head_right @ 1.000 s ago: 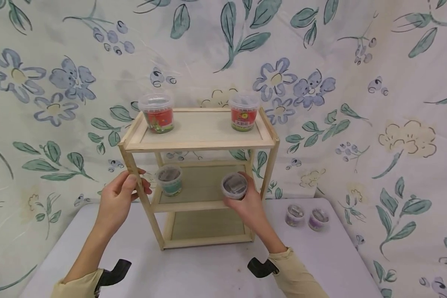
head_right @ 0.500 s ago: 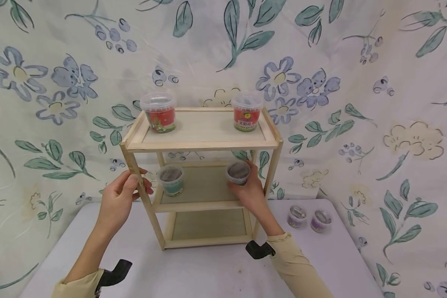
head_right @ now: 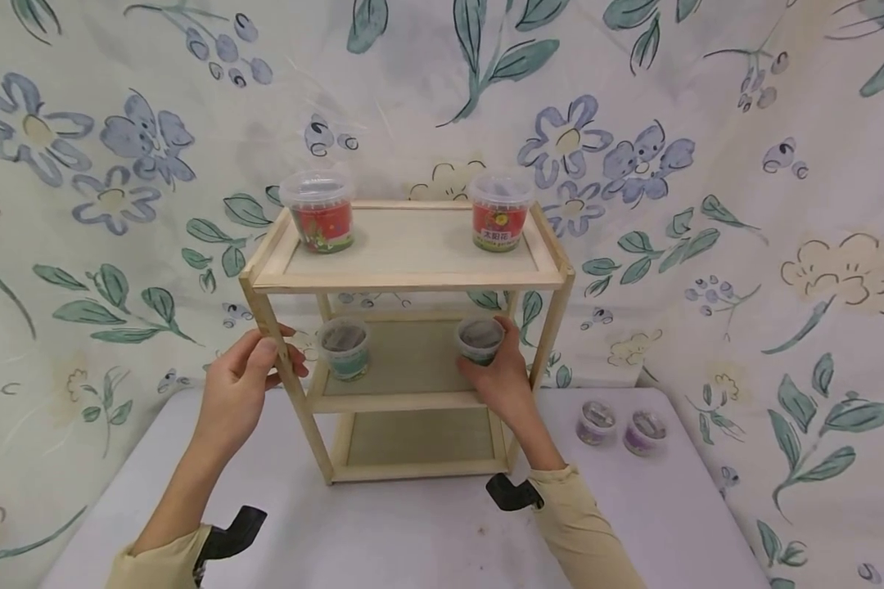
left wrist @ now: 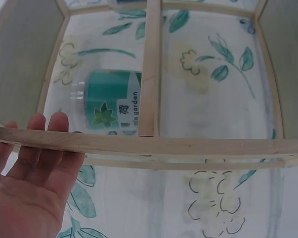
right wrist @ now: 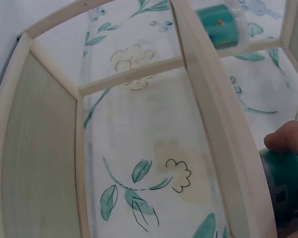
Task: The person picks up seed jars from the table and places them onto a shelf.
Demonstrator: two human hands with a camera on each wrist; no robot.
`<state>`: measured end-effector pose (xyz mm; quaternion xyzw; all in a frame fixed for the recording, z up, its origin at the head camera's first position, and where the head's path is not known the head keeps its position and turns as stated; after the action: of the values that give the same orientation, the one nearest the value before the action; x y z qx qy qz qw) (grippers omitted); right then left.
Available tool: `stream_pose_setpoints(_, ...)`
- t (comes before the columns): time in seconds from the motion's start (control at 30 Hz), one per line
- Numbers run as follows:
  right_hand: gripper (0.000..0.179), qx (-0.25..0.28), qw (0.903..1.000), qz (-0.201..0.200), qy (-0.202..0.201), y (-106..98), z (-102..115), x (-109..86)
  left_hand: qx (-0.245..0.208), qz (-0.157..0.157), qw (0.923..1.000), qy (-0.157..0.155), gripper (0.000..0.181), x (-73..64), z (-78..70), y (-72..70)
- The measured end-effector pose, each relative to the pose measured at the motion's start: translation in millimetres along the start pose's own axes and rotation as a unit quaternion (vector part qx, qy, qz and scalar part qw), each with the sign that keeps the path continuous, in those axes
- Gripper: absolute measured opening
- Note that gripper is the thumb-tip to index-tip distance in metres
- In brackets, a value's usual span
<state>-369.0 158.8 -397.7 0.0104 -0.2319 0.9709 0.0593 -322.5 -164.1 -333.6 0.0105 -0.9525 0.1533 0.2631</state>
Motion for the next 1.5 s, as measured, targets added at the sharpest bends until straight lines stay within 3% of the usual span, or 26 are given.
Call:
stream_pose_setpoints(0.37,0.087,0.018,0.9998,-0.001,-0.006,-0.6,2.8,-2.4,0.006,-0.002,1.0000,-0.004,0.033,0.0,-4.1,-1.1)
stream_pose_setpoints(0.9,0.084,0.002,0.9999,-0.010,-0.012,-0.1,7.3,0.2,0.006,-0.001,1.0000,-0.002,0.034,0.4,-5.4,-3.0)
stream_pose_setpoints(1.1,0.087,-0.001,0.9999,-0.012,-0.001,0.0,2.9,-1.2,-0.006,0.003,1.0000,-0.007,0.033,0.1,-1.2,-0.8)
stream_pose_setpoints(1.27,0.089,0.028,0.9993,-0.017,0.015,-4.0,0.3,-3.0,-0.019,0.007,0.9998,-0.003,0.034,1.1,0.3,1.2)
stream_pose_setpoints(1.5,0.090,0.032,0.9992,-0.017,0.015,-2.5,4.0,-3.0,-0.012,0.005,0.9999,-0.002,0.034,0.5,0.6,-3.0)
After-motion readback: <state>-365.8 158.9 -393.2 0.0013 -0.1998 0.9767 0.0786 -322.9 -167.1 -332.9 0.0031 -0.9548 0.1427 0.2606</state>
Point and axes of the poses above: each hand's wrist, its own x-axis towards the middle knuckle, its own y-axis out of the palm, z = x × y, the point moved 9 cm from there along x, towards the middle knuckle, and after that the axes turned 7 degrees about y, right-handed, at the moved point
